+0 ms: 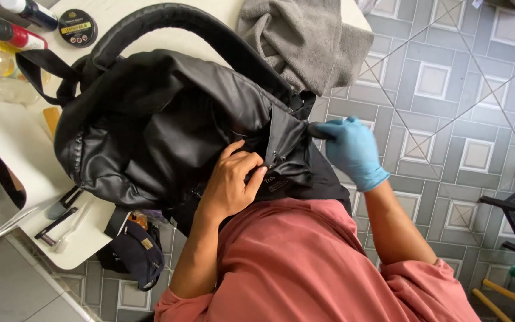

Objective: The person cleans the exterior and straps of a black bag by rubbing it with a dark applicator pad.

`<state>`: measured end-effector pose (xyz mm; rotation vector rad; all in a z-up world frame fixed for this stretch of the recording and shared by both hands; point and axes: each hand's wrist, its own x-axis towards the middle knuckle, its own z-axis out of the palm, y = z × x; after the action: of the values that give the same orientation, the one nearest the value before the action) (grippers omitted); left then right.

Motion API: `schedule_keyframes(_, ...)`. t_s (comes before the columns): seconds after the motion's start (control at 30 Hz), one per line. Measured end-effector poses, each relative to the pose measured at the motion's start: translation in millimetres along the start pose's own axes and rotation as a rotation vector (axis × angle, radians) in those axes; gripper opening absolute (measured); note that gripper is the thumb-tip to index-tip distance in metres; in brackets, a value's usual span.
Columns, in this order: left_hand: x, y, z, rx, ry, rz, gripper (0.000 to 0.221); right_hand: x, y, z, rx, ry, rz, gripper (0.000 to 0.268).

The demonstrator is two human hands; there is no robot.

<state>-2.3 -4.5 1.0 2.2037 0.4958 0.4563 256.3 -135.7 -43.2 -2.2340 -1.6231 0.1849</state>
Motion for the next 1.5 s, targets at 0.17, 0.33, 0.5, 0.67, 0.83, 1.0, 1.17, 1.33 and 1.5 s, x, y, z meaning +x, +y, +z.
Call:
schedule_keyframes(0.17,1,2,-1,0.005,0.007,0.006,0.016,23,-31,-30,0.237,0.274,0.018,0.050)
schedule_keyframes(0.33,-2,4,-4,0.032,0.025,0.004,0.017,30,-54,9,0.338,0.255,-0.192,0.063)
schedule_keyframes(0.5,-3,4,-5,-0.010,0.022,0.012,0.016,13,-15,2,0.028,-0.249,-0.016,0.045)
schedule_keyframes(0.67,5,6,-6,-0.014,0.026,0.018,0.016,23,-4,-30,0.004,0.015,0.048,0.047)
schedule_keyframes(0.83,4,8,-7,0.018,0.016,0.027,0.017,25,-41,11,0.329,0.292,-0.065,0.065)
schedule_keyframes(1.0,1,7,-11,-0.027,0.026,-0.010,0.017,10,-19,23,-0.075,-0.263,0.123,0.043)
schedule_keyframes(1.17,1,2,-7,-0.018,0.028,0.020,0.017,8,-10,1,-0.041,-0.105,0.176,0.042)
schedule_keyframes(1.33,3,5,-9,-0.002,0.025,0.035,0.019,16,-27,37,0.229,0.191,-0.036,0.048)
schedule_keyframes(1.5,-1,1,-8,-0.018,0.023,0.025,0.019,7,20,60,-0.032,-0.161,0.176,0.042)
